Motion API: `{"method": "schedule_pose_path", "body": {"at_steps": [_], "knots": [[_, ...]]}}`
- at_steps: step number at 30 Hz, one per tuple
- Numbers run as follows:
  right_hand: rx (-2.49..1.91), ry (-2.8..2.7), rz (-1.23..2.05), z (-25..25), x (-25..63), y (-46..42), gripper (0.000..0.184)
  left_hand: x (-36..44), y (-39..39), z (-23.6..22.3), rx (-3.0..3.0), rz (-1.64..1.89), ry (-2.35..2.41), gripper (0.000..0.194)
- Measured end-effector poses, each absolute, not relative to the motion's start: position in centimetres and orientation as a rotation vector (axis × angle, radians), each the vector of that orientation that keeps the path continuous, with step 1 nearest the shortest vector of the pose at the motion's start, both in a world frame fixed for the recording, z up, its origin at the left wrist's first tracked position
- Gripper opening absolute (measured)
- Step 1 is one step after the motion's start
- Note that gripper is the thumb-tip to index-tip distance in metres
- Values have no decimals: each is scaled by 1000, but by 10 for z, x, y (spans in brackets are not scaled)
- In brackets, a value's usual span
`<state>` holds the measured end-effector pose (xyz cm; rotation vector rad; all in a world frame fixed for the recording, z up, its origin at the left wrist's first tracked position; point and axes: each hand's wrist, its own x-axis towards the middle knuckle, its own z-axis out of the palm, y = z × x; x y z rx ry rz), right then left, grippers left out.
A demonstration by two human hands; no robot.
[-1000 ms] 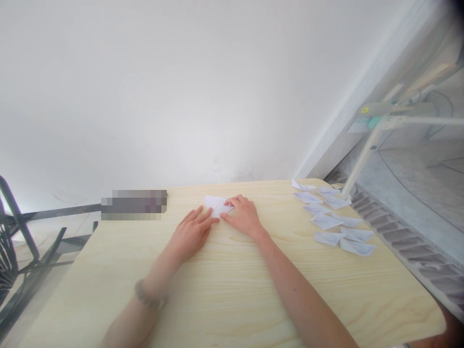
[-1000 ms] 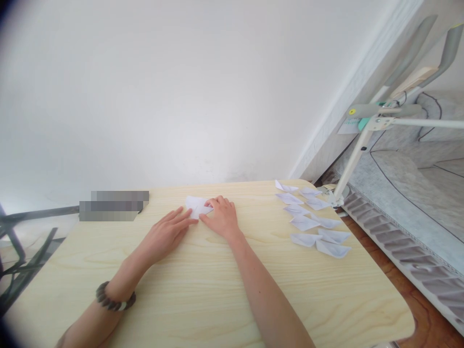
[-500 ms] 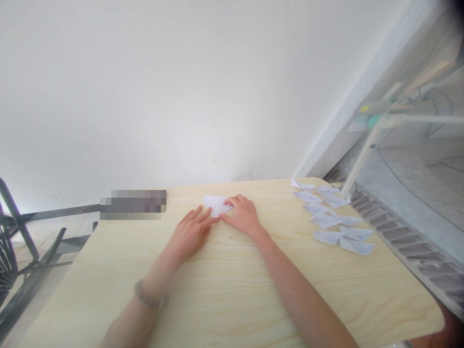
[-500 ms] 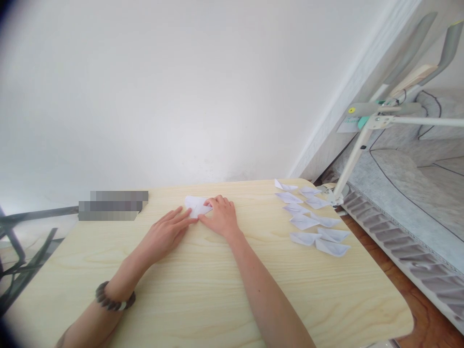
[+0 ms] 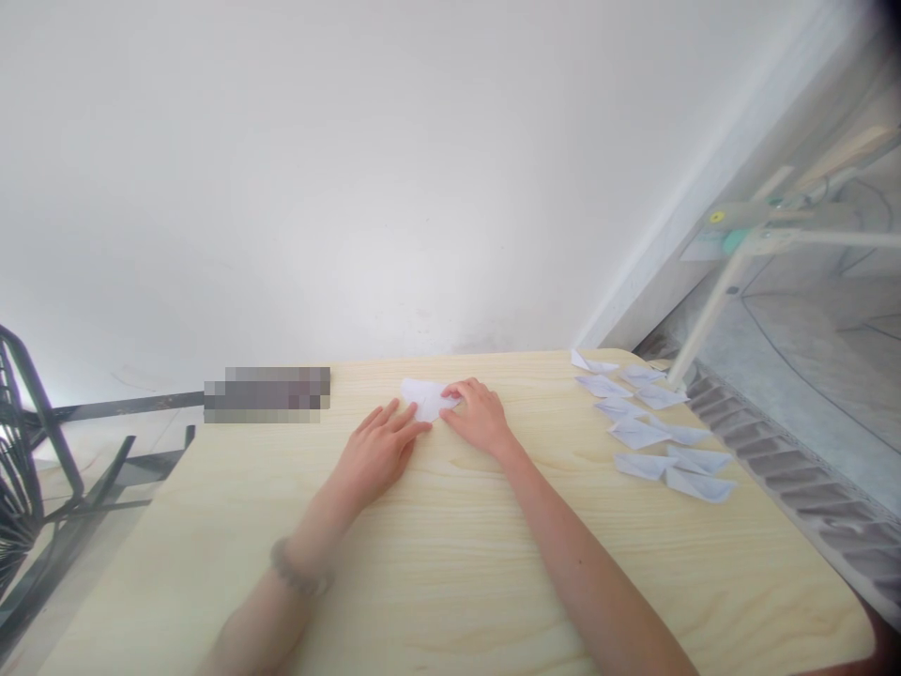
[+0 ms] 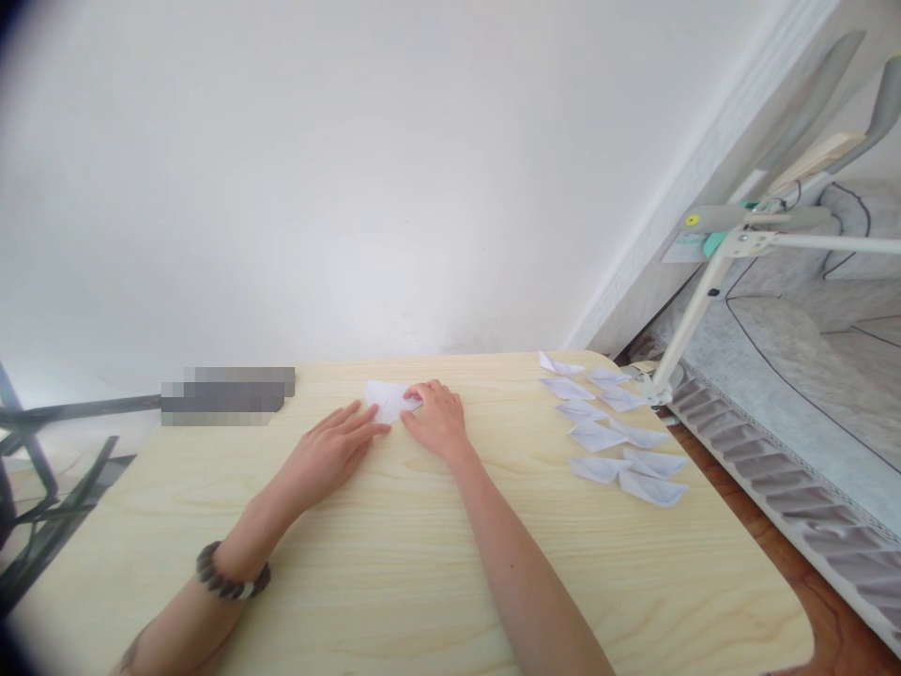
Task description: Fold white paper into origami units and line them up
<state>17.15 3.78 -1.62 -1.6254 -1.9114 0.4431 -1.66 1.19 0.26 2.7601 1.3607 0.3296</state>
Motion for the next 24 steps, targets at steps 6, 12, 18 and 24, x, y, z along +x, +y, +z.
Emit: {"method": "schedule_pose_path", "body": {"at_steps": [6,12,18,24], "knots": [[-1633,-1799,501,-21,177,44,30,-16,12,3,2750,338,1361,31],[-1604,-1756,546,-24,178,47,36,-17,12,1,2775,327,1355,32],[-1607,-1753,559,-25,179,48,37,-18,12,0,2817,319,1357,35],[-1652,-1796,475,-23,174,43,27,-15,11,-5,2843,360,1381,39]]}}
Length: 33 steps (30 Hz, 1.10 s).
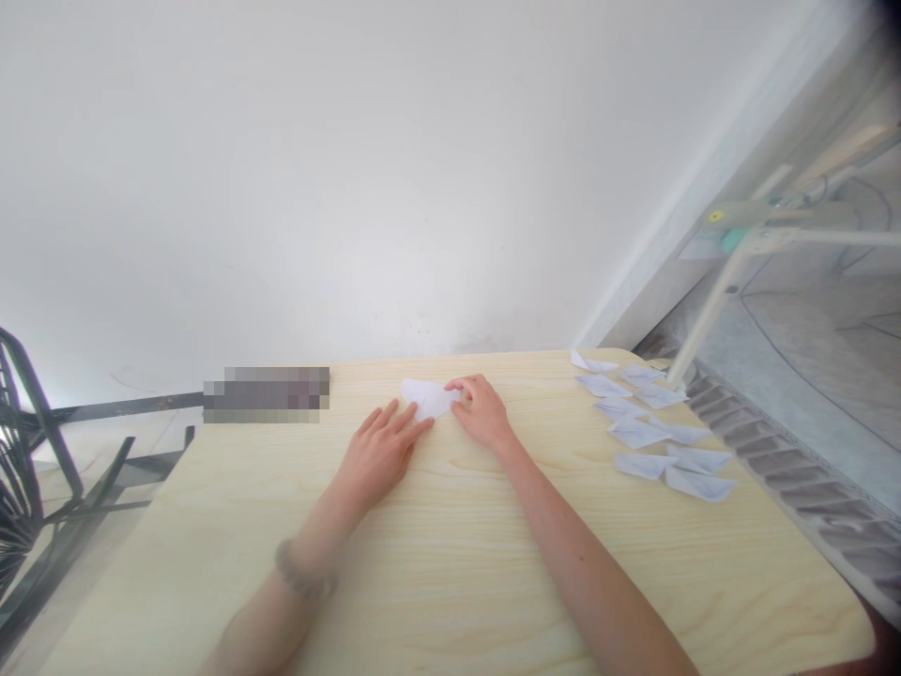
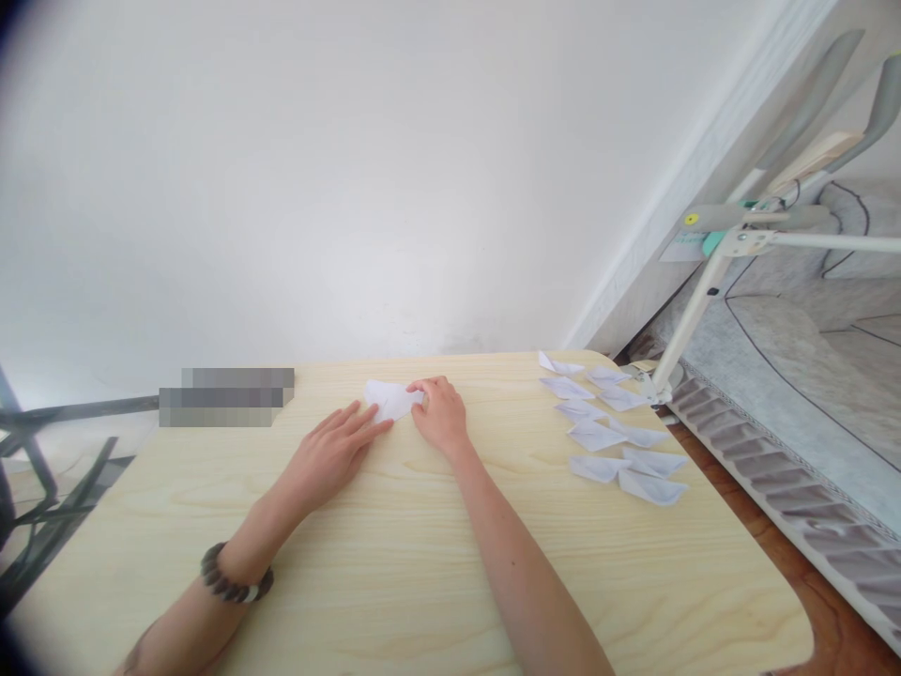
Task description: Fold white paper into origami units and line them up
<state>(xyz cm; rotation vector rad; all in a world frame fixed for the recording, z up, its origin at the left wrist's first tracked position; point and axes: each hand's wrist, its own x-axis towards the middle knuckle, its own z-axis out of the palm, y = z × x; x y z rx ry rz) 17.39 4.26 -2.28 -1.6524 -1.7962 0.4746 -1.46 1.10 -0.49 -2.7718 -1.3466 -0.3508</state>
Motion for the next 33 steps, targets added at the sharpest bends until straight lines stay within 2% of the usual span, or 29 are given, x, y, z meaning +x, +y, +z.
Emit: {"method": "schedule_pose_path", "body": {"at_steps": [2,5,11,18,25,29,33], "knots": [[-1683,-1820,391,-22,170,40,25,-13,11,-7,-2757,-382,-1357,37],[-1713,-1827,328,-21,166,38,35,-12,10,-7,-2740,-384,-1373,37],[-1680,-1787,455,-20,171,42,26,-11,11,-6,-2734,-339,-1391,35],[-1592,-1762,559,-21,179,48,28,-13,11,-7,-2763,-393,-1431,36],[-1616,-1838,375,-22,175,42,28,-15,10,-4,-2810,-476,-1433,35],[-1648,-1921,228,-18,170,34,30,-18,13,1,-2910,-624,-1371,33],[-1628,-2019,220,-16,168,32,29,-19,22,-1,-2952,-798,-1420,30]]}}
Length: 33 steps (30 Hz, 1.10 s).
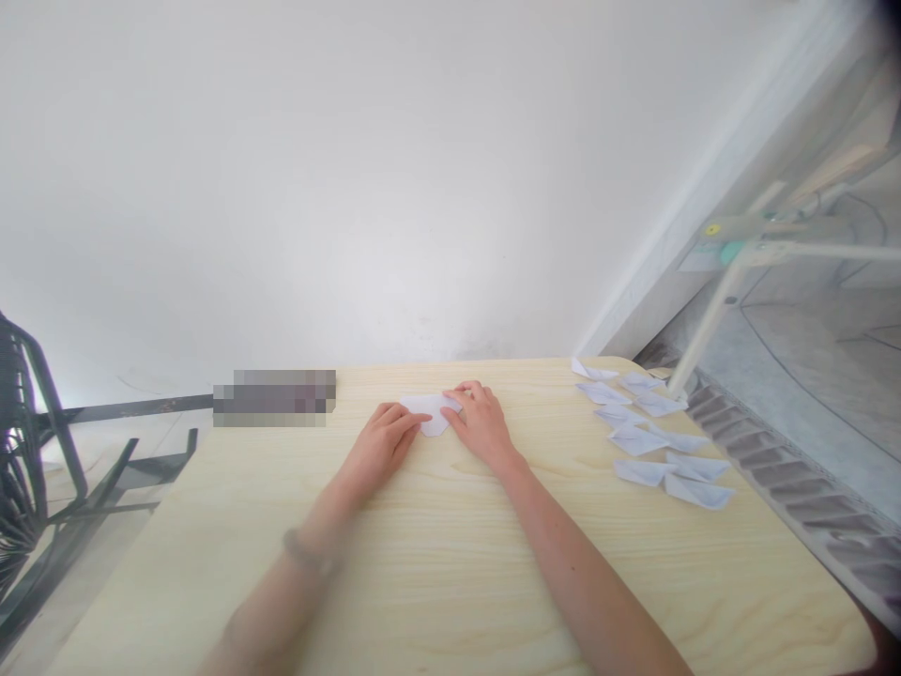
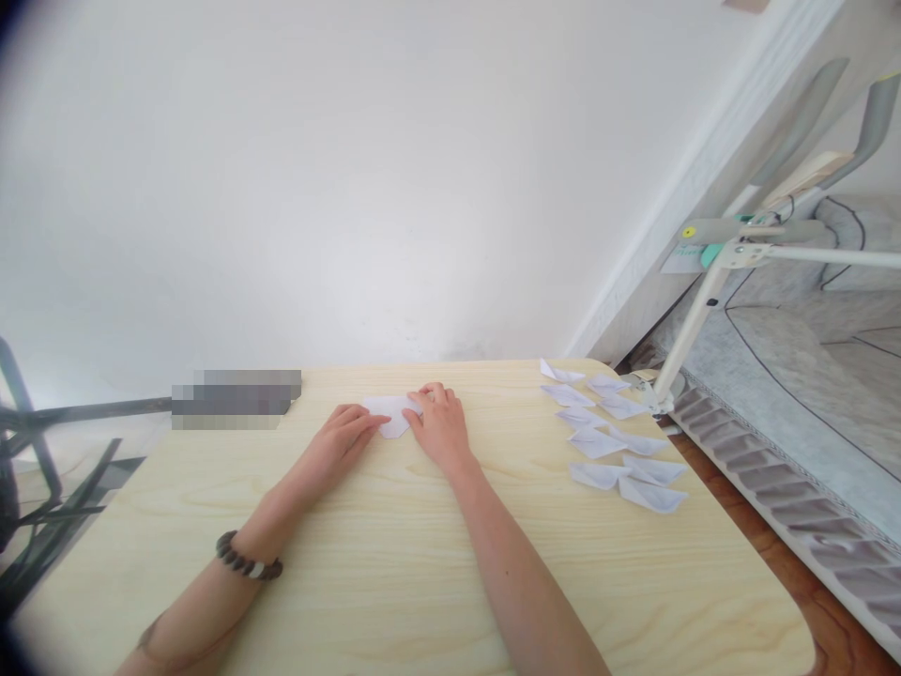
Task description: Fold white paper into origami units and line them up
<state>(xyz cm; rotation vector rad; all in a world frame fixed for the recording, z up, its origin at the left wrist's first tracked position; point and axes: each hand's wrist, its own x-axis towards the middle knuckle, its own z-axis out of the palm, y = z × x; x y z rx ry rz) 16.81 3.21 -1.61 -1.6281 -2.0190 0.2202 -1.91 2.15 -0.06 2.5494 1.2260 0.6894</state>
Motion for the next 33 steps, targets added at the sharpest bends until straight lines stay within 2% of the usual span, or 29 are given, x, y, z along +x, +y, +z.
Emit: {"method": "schedule_pose_path", "body": {"at_steps": [3,8,13,19,33], "knots": [[-1615,-2054,255,-17,169,33,29,-18,28,-7,2514,709,1382,29],[-1634,-2062,290,-18,171,35,37,-17,30,-13,2540,650,1671,38],[-1640,-2065,305,-19,172,35,44,-18,29,-11,2554,607,1646,39],[-1570,-2104,298,-15,172,31,31,-21,31,-13,2532,654,1591,37],[-1525,-2108,300,-13,172,30,33,-19,31,-13,2633,638,1581,39]]}}
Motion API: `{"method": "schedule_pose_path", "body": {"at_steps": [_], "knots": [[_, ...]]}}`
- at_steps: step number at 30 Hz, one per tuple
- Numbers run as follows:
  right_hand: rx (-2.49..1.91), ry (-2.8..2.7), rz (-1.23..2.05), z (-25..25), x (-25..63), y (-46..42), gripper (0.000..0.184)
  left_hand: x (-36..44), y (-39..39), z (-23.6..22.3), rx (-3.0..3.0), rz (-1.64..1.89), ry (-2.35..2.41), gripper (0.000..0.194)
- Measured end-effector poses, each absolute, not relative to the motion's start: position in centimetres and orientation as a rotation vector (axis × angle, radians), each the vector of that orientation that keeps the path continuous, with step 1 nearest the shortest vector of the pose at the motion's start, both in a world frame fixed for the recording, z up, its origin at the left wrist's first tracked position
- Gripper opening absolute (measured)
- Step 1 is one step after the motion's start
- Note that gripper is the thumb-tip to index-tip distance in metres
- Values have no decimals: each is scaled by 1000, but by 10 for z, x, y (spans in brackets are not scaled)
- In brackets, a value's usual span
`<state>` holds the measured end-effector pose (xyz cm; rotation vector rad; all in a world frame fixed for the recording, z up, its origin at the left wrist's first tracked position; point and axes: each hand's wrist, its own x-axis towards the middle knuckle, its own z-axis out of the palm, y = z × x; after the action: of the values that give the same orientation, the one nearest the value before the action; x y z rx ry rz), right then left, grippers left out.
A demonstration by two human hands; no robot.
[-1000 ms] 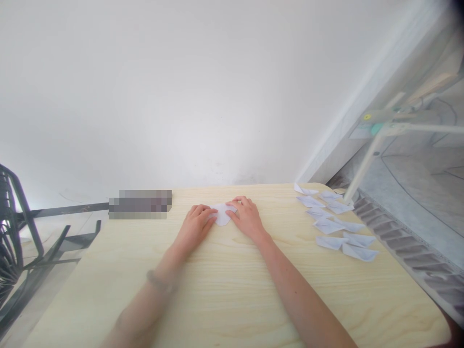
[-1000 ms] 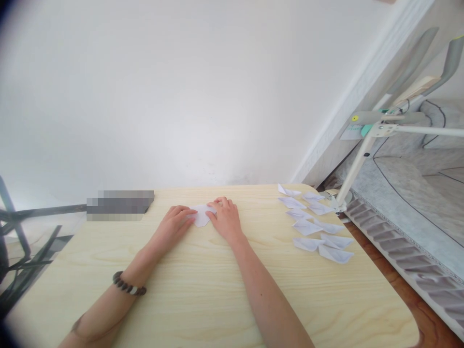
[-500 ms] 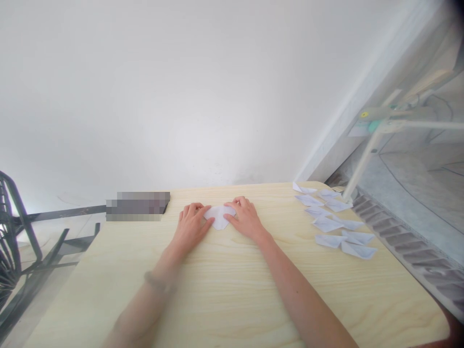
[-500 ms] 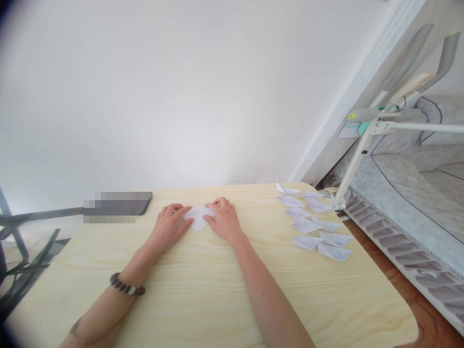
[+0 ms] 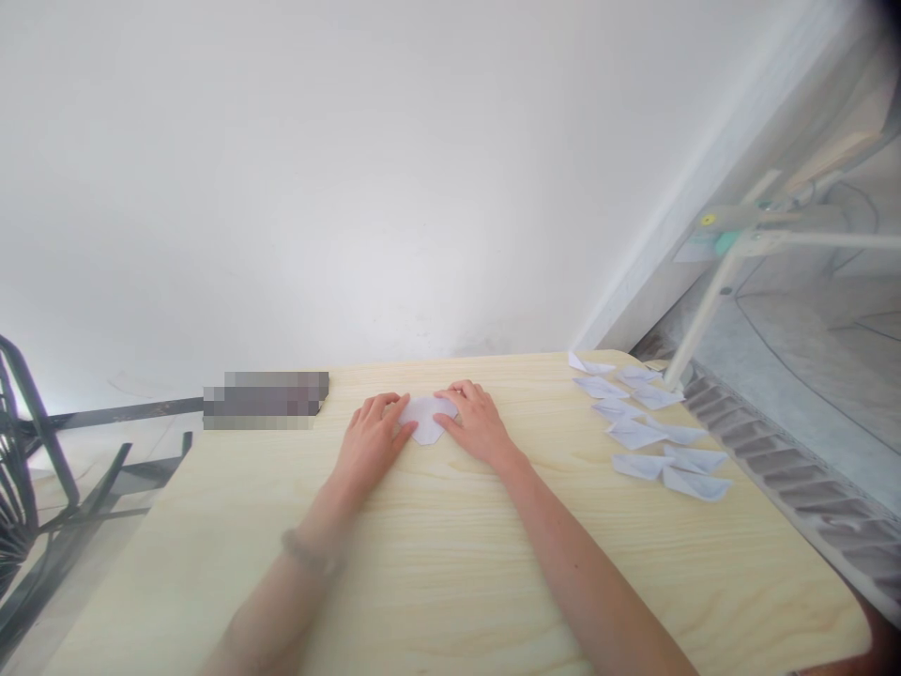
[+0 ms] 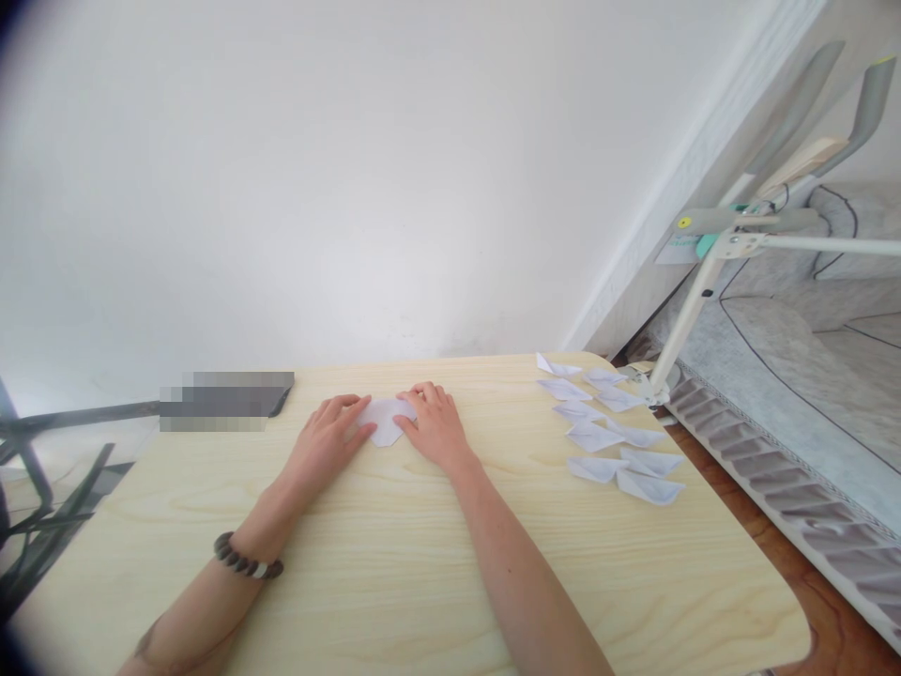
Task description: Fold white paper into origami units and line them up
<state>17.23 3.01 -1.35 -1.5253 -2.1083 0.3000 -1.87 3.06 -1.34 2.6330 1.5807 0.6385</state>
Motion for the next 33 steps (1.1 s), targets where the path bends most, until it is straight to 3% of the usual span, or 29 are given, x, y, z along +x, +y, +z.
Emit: {"method": "schedule_pose_path", "body": {"at_steps": [15,26,33], "knots": [[-1457,-2134,270,-15,172,30,34,-13,27,-12,2624,570,1692,35],[-1421,-2136,273,-10,170,28,27,-17,29,-14,2554,705,1518,29],[-1506,-2154,225,-13,169,30,34,-16,31,-16,2579,659,1613,40]]}}
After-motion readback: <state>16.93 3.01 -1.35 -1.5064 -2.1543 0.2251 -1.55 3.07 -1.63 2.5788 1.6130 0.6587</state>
